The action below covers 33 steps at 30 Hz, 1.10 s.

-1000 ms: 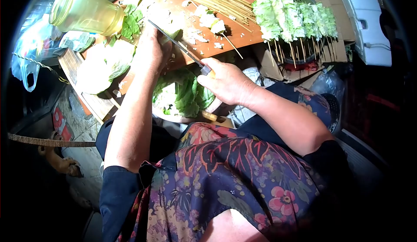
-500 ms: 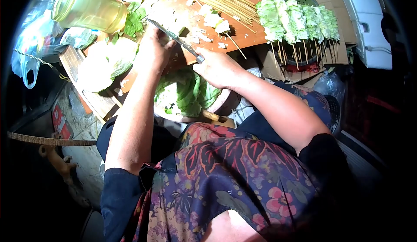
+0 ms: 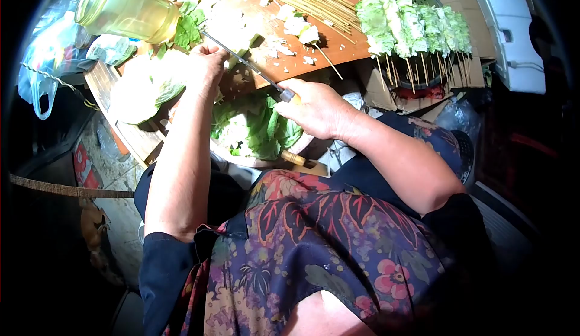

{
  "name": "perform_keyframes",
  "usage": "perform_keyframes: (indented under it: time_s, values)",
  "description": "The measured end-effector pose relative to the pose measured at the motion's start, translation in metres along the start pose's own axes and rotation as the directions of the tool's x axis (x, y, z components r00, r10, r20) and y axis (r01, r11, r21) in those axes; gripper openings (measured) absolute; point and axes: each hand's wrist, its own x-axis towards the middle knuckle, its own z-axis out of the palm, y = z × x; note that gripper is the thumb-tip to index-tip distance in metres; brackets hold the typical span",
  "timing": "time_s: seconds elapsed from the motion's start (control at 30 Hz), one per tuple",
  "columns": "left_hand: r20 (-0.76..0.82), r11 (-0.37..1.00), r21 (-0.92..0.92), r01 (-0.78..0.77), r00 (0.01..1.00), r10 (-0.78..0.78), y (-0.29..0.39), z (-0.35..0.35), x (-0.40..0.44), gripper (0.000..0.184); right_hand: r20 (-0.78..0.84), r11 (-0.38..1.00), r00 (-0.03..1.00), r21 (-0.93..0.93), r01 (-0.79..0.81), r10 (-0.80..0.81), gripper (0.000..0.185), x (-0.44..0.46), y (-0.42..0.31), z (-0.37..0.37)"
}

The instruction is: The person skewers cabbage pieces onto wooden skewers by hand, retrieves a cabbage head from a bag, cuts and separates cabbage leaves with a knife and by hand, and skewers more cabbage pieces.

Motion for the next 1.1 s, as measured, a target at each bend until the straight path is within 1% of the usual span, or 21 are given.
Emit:
perform_keyframes:
  time_s: [0.07, 0.13, 0.17, 0.23, 0.3, 0.33, 0.4, 0.5, 0.57, 0.6, 0.63, 0.67, 0.7, 0.73, 0.87, 0.93, 0.97, 1.0, 1.03, 1.07, 1.1]
  values:
    - [0.012, 0.999, 0.018, 0.027, 1.000, -0.027, 0.002, -0.001, 0.001, 0.015, 0.001, 1.000, 1.000, -0.018, -0.012, 0.012, 0.046, 0.004, 0.009, 0.001]
    - [0.049, 0.975, 0.186, 0.125, 0.990, -0.136, 0.015, -0.005, -0.003, 0.018, 0.046, 0.999, 0.998, 0.032, 0.037, -0.039, 0.039, 0.011, 0.011, -0.002]
    - [0.050, 0.974, 0.188, 0.127, 0.989, -0.138, 0.017, -0.007, -0.004, 0.018, 0.047, 0.999, 0.998, 0.034, 0.035, -0.037, 0.039, 0.011, 0.010, -0.005]
    - [0.153, 0.970, 0.082, 0.227, 0.959, -0.238, 0.019, -0.011, -0.002, 0.021, 0.148, 0.987, 0.980, 0.069, -0.143, 0.132, 0.032, 0.008, -0.007, -0.016]
    - [0.141, 0.968, 0.095, 0.233, 0.959, -0.244, 0.018, -0.011, 0.000, 0.020, 0.148, 0.991, 0.985, 0.085, -0.100, 0.087, 0.029, 0.014, -0.001, -0.015]
    - [0.128, 0.966, 0.107, 0.237, 0.960, -0.250, 0.018, -0.011, 0.002, 0.020, 0.155, 0.985, 0.979, 0.093, -0.144, 0.129, 0.029, 0.017, -0.005, -0.015]
    - [0.131, 0.970, 0.094, 0.225, 0.963, -0.236, 0.014, -0.011, 0.005, 0.019, 0.165, 0.977, 0.972, 0.103, -0.188, 0.170, 0.029, 0.026, -0.008, -0.013]
    - [0.133, 0.976, 0.074, 0.204, 0.968, -0.212, 0.009, -0.011, 0.007, 0.019, 0.186, 0.984, 0.967, 0.008, -0.177, 0.172, 0.029, 0.043, 0.004, -0.005]
    - [0.132, 0.979, 0.068, 0.190, 0.971, -0.198, 0.010, -0.011, 0.004, 0.019, 0.058, 1.000, 0.998, -0.007, 0.002, -0.002, 0.034, 0.053, 0.025, 0.008]
    - [0.155, 0.977, 0.116, 0.180, 0.968, -0.197, 0.011, -0.011, 0.002, 0.020, -0.060, 0.983, 0.983, -0.069, 0.169, -0.173, 0.040, 0.054, 0.027, 0.016]
    - [0.179, 0.971, 0.167, 0.172, 0.963, -0.201, 0.012, -0.011, -0.001, 0.021, -0.060, 0.983, 0.983, -0.070, 0.171, -0.175, 0.040, 0.054, 0.030, 0.015]
    - [0.177, 0.971, 0.166, 0.170, 0.964, -0.199, 0.010, -0.010, -0.001, 0.021, -0.015, 0.995, 0.995, -0.008, 0.097, -0.097, 0.043, 0.052, 0.032, 0.012]
    - [0.161, 0.960, 0.258, 0.106, 0.975, -0.151, 0.007, -0.009, -0.001, 0.022, 0.035, 0.998, 0.999, 0.052, 0.019, -0.021, 0.046, 0.047, 0.027, 0.010]
    - [0.149, 0.937, 0.348, 0.043, 0.984, -0.100, 0.004, -0.008, -0.002, 0.023, 0.033, 0.998, 0.999, 0.053, 0.021, -0.023, 0.046, 0.045, 0.028, 0.010]
    - [0.144, 0.958, 0.285, -0.031, 0.990, -0.011, 0.005, -0.011, -0.015, 0.023, -0.009, 0.997, 0.999, 0.066, 0.045, -0.044, 0.051, 0.031, 0.030, 0.010]
    - [0.117, 0.987, 0.155, 0.039, 0.992, -0.057, 0.036, -0.023, -0.039, 0.023, -0.013, 0.997, 0.998, 0.061, 0.057, -0.056, 0.052, 0.019, 0.024, 0.004]
    - [0.111, 0.982, 0.181, 0.052, 0.991, -0.073, 0.045, -0.034, -0.043, 0.028, -0.012, 0.997, 0.998, 0.058, 0.059, -0.059, 0.052, 0.014, 0.027, 0.003]
    - [0.123, 0.995, 0.093, -0.020, 0.992, 0.009, 0.040, -0.046, -0.043, 0.031, -0.026, 0.994, 0.994, 0.013, 0.105, -0.105, 0.052, 0.010, 0.031, 0.003]
    - [0.004, 0.989, 0.145, 0.039, 0.999, -0.040, 0.069, -0.052, -0.071, 0.033, -0.035, 0.988, 0.988, -0.032, 0.148, -0.149, 0.051, 0.004, 0.034, 0.003]
    - [-0.098, 0.971, 0.237, 0.037, 0.995, -0.014, 0.091, -0.060, -0.094, 0.032, 0.013, 0.992, 0.993, -0.026, 0.121, -0.120, 0.050, -0.006, 0.033, 0.001]
    - [-0.128, 0.998, 0.030, -0.047, 0.990, 0.050, 0.060, -0.077, -0.065, 0.030, 0.021, 0.992, 0.993, -0.030, 0.120, -0.120, 0.050, -0.011, 0.037, 0.001]
